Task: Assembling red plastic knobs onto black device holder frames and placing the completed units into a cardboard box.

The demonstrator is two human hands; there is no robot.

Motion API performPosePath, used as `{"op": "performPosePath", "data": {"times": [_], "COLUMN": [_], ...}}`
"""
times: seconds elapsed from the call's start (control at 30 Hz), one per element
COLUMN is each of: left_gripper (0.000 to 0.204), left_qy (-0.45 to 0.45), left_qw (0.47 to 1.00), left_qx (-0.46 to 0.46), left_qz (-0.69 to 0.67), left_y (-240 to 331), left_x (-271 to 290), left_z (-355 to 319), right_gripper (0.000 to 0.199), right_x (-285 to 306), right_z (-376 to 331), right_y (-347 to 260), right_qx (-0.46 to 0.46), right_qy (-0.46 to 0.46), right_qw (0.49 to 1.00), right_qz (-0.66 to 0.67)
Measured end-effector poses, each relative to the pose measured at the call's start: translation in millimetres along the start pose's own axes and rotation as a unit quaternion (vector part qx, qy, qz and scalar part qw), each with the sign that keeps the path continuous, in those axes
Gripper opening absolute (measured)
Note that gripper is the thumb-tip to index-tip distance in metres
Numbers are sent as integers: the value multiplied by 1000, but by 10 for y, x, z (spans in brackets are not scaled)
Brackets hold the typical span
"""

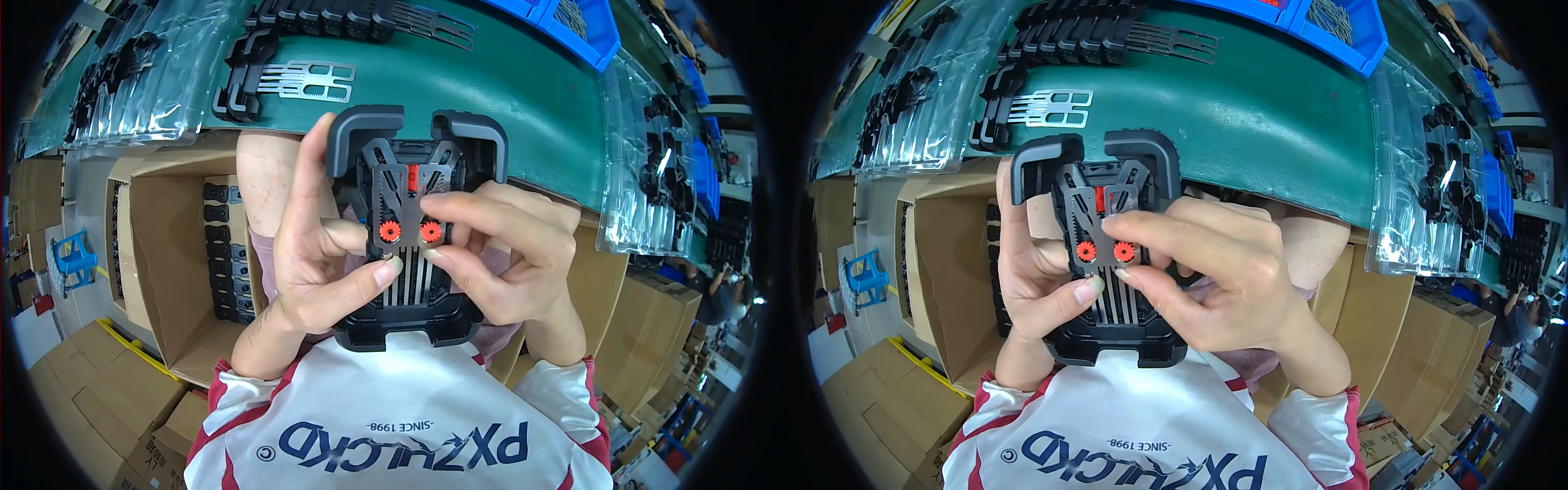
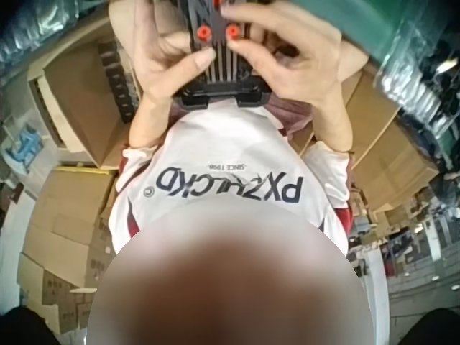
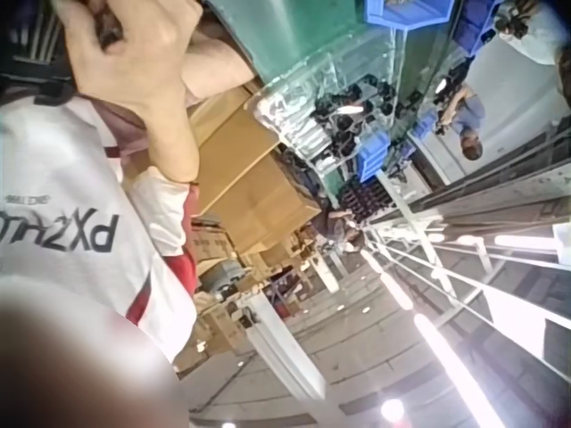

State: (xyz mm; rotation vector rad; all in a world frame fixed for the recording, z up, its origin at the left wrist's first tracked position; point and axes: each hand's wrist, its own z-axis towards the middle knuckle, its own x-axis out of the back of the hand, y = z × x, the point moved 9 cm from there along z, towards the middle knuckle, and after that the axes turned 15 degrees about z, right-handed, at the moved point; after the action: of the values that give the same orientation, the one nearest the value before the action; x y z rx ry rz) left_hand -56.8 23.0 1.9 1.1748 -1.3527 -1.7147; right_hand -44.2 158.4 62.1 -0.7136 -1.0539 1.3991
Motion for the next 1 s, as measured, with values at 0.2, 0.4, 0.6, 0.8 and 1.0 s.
{"op": "performPosePath", "data": {"times": [0.2,0.4,0.6,0.8,1.0], "left_gripper": [100,95,93,94,95], "left_qy": [-86,-51,-54,-41,-17], "left_qw": [990,989,973,983,995], "left_qx": [-111,-122,-128,-100,-19], "left_qz": [-4,67,185,149,95], "left_y": [60,109,121,71,15], "left_x": [-50,-31,-13,-30,21], "left_z": [-12,-25,-90,-40,0], "right_gripper": [30,26,17,16,15], "right_x": [84,76,37,2,22], "right_z": [-113,-136,-248,-213,-190], "right_y": [107,216,503,534,530], "right_qx": [-40,-99,-216,-236,-245], "right_qy": [82,97,98,101,128], "right_qw": [994,986,951,935,915], "right_qz": [59,89,200,244,293]}}
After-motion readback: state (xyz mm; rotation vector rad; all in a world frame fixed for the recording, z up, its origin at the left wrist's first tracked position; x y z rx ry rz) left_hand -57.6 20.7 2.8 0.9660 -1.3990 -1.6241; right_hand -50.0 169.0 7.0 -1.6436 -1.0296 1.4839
